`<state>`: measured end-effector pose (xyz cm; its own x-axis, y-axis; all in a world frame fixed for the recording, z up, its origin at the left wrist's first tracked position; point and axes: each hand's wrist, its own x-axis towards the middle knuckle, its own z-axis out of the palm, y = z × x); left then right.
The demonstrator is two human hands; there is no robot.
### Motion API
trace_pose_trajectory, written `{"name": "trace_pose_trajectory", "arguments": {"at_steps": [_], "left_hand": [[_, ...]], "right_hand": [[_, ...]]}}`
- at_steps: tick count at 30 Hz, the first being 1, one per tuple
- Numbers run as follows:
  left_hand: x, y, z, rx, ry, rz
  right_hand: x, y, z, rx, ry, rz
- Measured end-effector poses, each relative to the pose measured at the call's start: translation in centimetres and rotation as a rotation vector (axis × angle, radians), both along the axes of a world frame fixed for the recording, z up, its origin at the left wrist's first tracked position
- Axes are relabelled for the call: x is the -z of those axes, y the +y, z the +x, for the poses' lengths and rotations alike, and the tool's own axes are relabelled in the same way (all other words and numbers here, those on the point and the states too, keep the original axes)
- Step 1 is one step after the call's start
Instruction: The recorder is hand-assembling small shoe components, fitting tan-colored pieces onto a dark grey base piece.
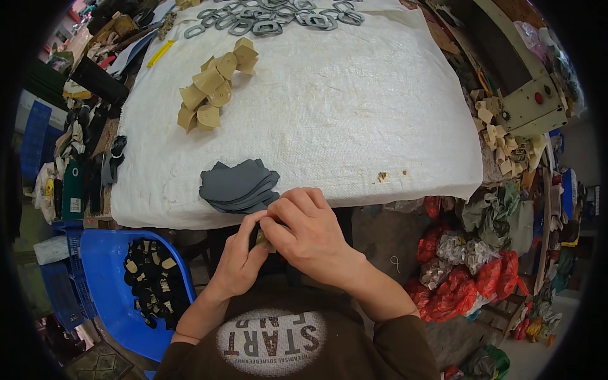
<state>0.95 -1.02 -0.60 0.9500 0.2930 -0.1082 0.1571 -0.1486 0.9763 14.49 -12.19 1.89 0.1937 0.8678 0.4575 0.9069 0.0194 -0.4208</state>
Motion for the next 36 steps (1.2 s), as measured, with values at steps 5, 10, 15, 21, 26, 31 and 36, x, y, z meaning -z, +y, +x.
{"name": "trace_pose_trajectory", "arguments": {"at_steps": [5, 10, 15, 21, 26, 31, 36], "left_hand": [[-0.6, -0.3, 0.3, -0.007, 0.005, 0.011], [-0.2, -1.2, 0.7, -0.065, -0.068, 0.094], [0.7, -1.0, 0.3, -0.122, -0.051, 0.129], [1.1, -0.9, 1.1, -0.242, -0.149, 0.376], [1.8, -1.2, 1.0, -0.252, -0.175, 0.544], [2.6, -1.3, 0.9, -0.246, -0.208, 0.644], [1.5, -1.4, 1.1, -0.279, -0.254, 0.671]], "right_hand": [[1.3, 0.3, -0.7, 0.168, 0.018, 0.15], [2.4, 0.6, -1.4, 0.247, 0.473, 0.216], [2.7, 0.1, -1.1, 0.328, 0.833, 0.311], [2.0, -0.3, -3.3, 0.22, 0.601, 0.305], [2.9, 0.1, -4.1, 0.254, 0.507, 0.38], [3.4, 0.3, -4.4, 0.257, 0.62, 0.349], [2.7, -0.4, -5.6, 0.322, 0.905, 0.269]]}}
